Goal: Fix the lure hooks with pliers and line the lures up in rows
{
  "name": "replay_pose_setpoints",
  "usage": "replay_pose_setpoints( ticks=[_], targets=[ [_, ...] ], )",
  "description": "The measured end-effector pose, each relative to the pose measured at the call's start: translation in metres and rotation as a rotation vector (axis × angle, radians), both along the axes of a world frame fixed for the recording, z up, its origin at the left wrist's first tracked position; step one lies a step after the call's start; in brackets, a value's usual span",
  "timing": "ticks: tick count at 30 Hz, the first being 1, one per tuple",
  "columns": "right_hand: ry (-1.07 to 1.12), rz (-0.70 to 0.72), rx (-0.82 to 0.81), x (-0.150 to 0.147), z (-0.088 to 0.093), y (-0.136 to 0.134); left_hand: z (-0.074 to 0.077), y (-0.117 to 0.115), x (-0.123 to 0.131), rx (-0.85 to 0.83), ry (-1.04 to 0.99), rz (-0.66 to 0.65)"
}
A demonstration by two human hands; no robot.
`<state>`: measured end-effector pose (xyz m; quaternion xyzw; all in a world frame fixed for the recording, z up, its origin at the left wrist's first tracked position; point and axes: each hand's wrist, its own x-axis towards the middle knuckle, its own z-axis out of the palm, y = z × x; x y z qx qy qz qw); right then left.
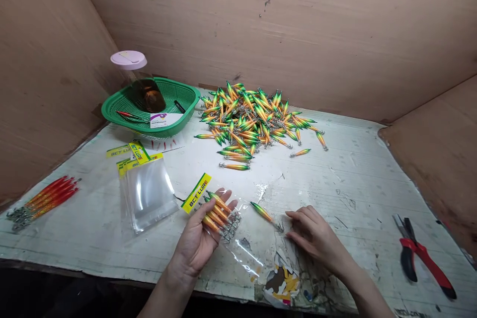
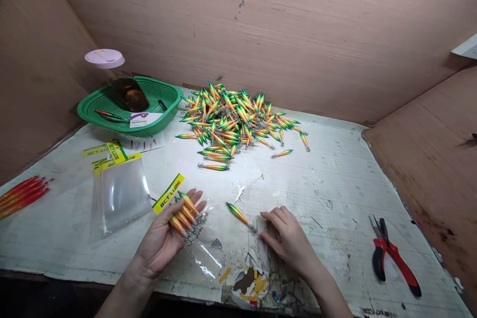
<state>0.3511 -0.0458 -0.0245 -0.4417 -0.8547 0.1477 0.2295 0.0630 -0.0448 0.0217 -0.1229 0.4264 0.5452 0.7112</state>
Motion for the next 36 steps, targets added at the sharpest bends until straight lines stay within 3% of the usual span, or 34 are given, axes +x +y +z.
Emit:
replay_pose_setpoints(
  ticks=[7,15,22,29,36],
  targets=[
    [0.090,-0.151,0.022,-0.025,-0.012,-0.026,0.002,-0.003,0.001,-0.006,-0.005,0.005],
    [0.159,-0.216,0.056,-0.034,-0.015,-0.028,0.002,-0.004,0.002,0.001,0.009,-0.004],
    [0.148,-0.190,0.032,-0.036,-0.003,-0.026,0.004,-0.004,0.003,-0.012,0.016,-0.006],
    [0.100,-0.121,-0.060,-0.033,-0.004,-0.026,0.002,-0.005,0.000,0.005,-0.002,0.000],
    [0.062,-0.014,-0.124,-0.002,0.001,-0.041,0.001,-0.005,-0.003,0.002,0.013,0.005]
  ],
)
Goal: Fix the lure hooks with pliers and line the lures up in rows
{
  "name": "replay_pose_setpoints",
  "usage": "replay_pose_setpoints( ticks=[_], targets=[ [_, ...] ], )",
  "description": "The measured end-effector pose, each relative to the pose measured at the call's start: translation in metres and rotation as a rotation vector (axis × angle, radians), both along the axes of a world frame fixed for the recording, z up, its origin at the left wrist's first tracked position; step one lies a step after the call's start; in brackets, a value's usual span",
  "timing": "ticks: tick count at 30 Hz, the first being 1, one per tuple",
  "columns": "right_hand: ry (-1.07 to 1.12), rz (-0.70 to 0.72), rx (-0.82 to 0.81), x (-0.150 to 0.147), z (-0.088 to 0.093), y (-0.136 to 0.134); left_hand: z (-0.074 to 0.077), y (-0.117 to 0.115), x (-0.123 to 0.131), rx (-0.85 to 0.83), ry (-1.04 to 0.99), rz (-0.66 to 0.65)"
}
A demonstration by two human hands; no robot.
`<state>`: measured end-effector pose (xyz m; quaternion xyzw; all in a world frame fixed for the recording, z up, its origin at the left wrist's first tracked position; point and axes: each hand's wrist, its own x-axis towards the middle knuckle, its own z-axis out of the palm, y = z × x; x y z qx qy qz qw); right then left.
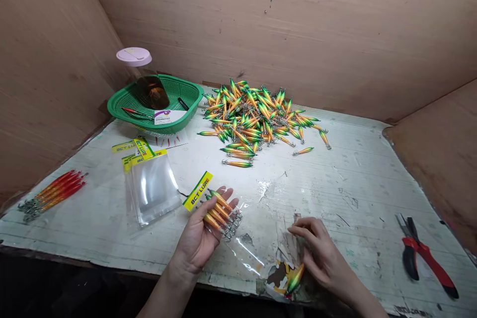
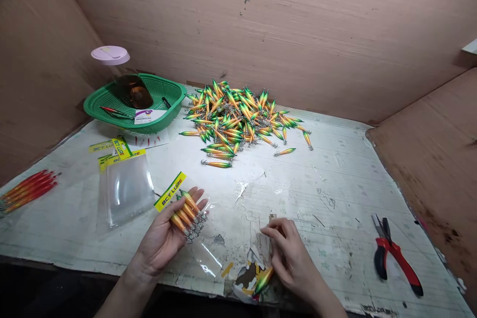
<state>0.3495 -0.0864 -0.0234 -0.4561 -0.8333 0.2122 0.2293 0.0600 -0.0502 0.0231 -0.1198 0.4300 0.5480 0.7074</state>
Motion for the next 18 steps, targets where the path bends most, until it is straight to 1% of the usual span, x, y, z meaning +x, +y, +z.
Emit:
replay_pose_setpoints(
  ticks=[6,8,10,13,16,18],
  targets=[
    [-0.073,0.012,-0.018,0.029,0.000,-0.031,0.000,-0.002,0.002,-0.024,0.019,-0.016],
    [-0.096,0.024,-0.039,0.034,0.000,-0.035,0.000,-0.002,0.005,-0.018,0.018,-0.035],
    [-0.106,0.024,-0.026,0.037,-0.001,-0.036,0.000,-0.002,0.007,-0.014,0.021,-0.052],
    [-0.072,-0.027,0.028,0.035,-0.008,-0.033,0.001,-0.001,0.010,-0.013,0.031,-0.058],
    [-0.038,-0.106,0.060,0.025,-0.017,-0.027,0.004,0.000,0.014,-0.022,0.041,-0.059],
    [-0.025,-0.146,0.058,0.018,-0.020,-0.024,0.006,0.000,0.016,-0.031,0.045,-0.064]
  ],
)
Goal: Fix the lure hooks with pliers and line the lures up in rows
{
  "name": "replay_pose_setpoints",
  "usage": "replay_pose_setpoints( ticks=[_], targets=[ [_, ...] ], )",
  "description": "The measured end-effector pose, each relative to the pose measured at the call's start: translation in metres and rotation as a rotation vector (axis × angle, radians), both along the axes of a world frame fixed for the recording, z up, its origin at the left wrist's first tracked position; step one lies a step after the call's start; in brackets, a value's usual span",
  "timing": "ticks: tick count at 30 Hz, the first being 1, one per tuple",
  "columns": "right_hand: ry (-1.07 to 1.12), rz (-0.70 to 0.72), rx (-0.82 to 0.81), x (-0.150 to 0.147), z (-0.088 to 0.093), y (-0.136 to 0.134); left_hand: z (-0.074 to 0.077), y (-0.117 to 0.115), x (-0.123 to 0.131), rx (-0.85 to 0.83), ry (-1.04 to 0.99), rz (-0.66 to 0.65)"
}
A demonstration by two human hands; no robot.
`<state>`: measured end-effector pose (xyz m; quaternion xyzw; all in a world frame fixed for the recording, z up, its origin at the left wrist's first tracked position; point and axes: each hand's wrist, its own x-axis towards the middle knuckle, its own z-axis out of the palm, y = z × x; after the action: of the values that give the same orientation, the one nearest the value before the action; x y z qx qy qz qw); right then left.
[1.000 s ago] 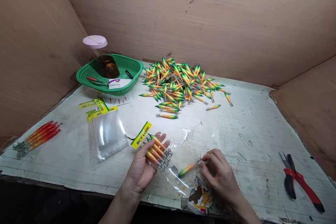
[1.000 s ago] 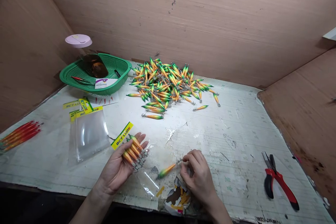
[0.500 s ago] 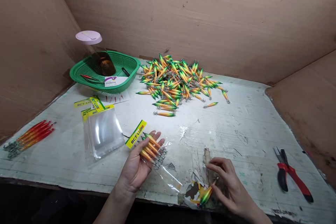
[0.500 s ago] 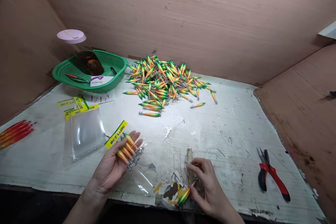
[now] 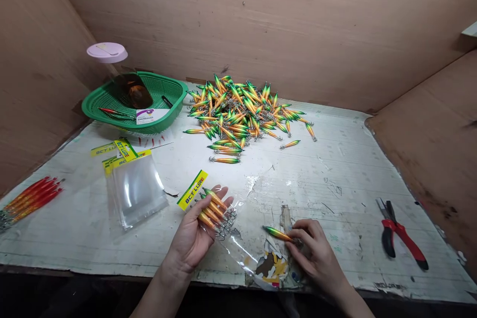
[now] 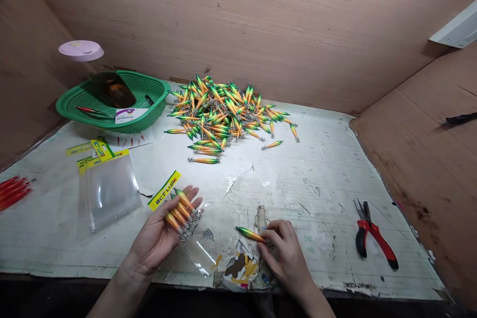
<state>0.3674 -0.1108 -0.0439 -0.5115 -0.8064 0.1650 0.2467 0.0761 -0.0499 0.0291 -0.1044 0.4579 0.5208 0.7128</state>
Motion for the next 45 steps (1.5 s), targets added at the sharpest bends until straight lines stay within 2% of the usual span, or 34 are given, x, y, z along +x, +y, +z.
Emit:
replay_pose_setpoints(
  ticks=[3,7,12,19,32,35,37,42,45],
  targets=[
    [0.015,-0.019,-0.029,-0.003,0.002,0.000,0.002,0.000,0.001,-0.002,0.007,-0.004],
    [0.021,-0.045,-0.054,0.011,0.007,-0.005,-0.001,0.001,0.000,0.008,0.006,-0.007],
    [0.030,-0.083,-0.029,0.024,0.002,-0.003,-0.005,0.000,0.003,0.005,-0.007,-0.018],
    [0.036,-0.063,0.006,0.021,0.000,0.008,-0.003,-0.001,0.006,-0.001,0.004,-0.034],
    [-0.087,-0.033,0.115,0.018,0.003,0.010,-0.003,-0.002,0.008,0.000,-0.023,-0.034],
    [-0.140,-0.003,0.181,0.015,0.015,0.010,-0.002,-0.003,0.009,-0.011,-0.036,-0.028],
    [-0.178,0.030,0.232,0.013,0.030,0.011,-0.002,-0.003,0.009,-0.005,-0.047,-0.025],
    [-0.426,0.114,0.510,0.006,0.085,0.010,-0.004,-0.005,0.008,0.006,-0.062,-0.026],
    [-0.441,0.124,0.623,0.007,0.115,0.006,-0.004,-0.004,0.009,0.005,-0.068,-0.025]
  ],
)
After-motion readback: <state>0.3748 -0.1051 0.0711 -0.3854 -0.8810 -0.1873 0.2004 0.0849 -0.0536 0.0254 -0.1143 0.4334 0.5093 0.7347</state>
